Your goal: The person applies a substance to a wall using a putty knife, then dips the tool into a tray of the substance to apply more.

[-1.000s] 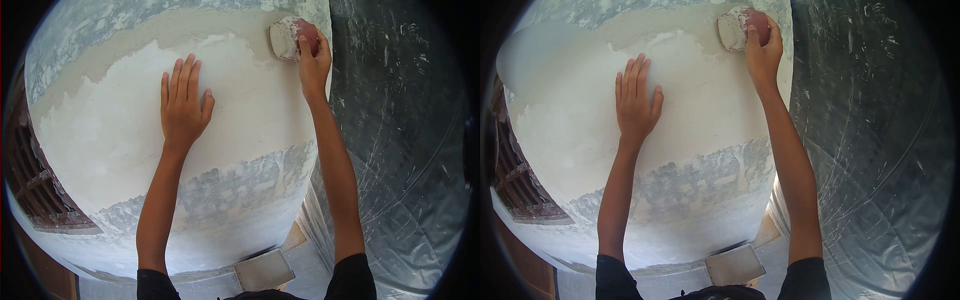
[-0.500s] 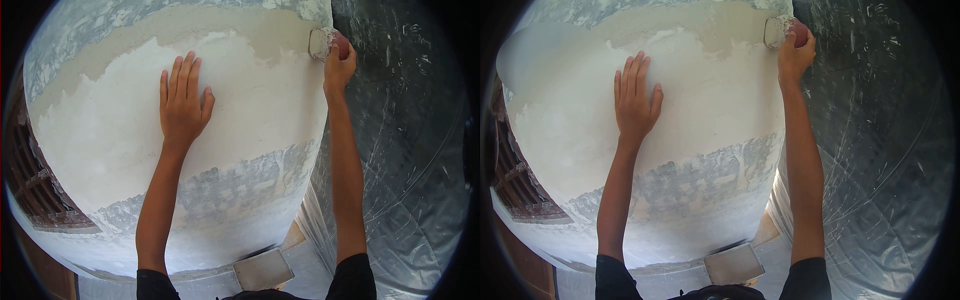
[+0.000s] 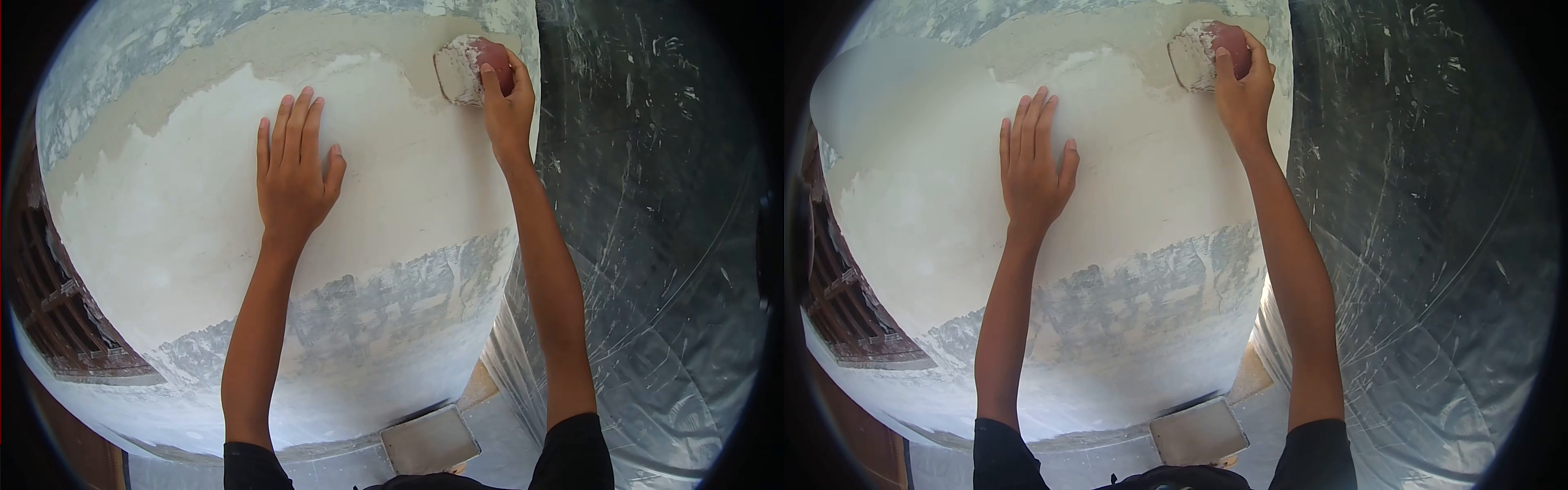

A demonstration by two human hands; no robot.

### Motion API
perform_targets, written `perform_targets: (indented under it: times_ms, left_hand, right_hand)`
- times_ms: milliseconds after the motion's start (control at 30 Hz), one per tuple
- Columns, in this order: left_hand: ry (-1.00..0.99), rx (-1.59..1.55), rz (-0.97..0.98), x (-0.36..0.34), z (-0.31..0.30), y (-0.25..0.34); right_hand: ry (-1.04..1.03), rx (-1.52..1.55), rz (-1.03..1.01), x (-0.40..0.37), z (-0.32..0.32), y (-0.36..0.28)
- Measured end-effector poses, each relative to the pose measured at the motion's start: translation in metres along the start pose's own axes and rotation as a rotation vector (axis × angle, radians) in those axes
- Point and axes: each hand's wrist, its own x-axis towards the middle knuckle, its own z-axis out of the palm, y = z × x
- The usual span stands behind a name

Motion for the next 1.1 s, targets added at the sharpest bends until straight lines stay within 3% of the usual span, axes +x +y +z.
perform_targets:
  times_ms: [267, 400, 567, 667, 833, 900, 1000, 1100]
  left_hand:
    - [0.001, 0.014, 0.001, 0.000, 0.000, 0.000]
    - [0.003, 0.014, 0.003, 0.000, 0.000, 0.001]
    - [-0.004, 0.005, -0.005, 0.000, -0.001, 0.001]
    - [-0.003, 0.001, -0.004, 0.000, 0.000, 0.001]
    - [0.006, 0.053, -0.002, 0.001, -0.001, 0.001]
    - [0.003, 0.053, -0.003, 0.001, -0.001, 0.001]
    - [-0.001, 0.042, -0.006, 0.001, 0.000, 0.002]
    - [-0.002, 0.030, -0.007, -0.001, 0.001, 0.001]
  right_hand:
    - [0.442, -0.076, 0.093, 0.024, -0.045, 0.027]
    - [0.375, 0.098, 0.085, 0.011, -0.037, 0.015]
    - [0.012, 0.136, -0.028, -0.023, -0.002, -0.019]
    - [-0.054, -0.088, -0.083, -0.027, 0.005, -0.017]
    - [0.129, -0.115, -0.035, 0.002, -0.023, 0.007]
    - [0.324, -0.185, 0.010, 0.012, -0.040, 0.021]
    - [0.404, -0.047, 0.098, 0.016, -0.055, 0.029]
    - [0.361, 0.118, 0.051, 0.012, -0.046, 0.022]
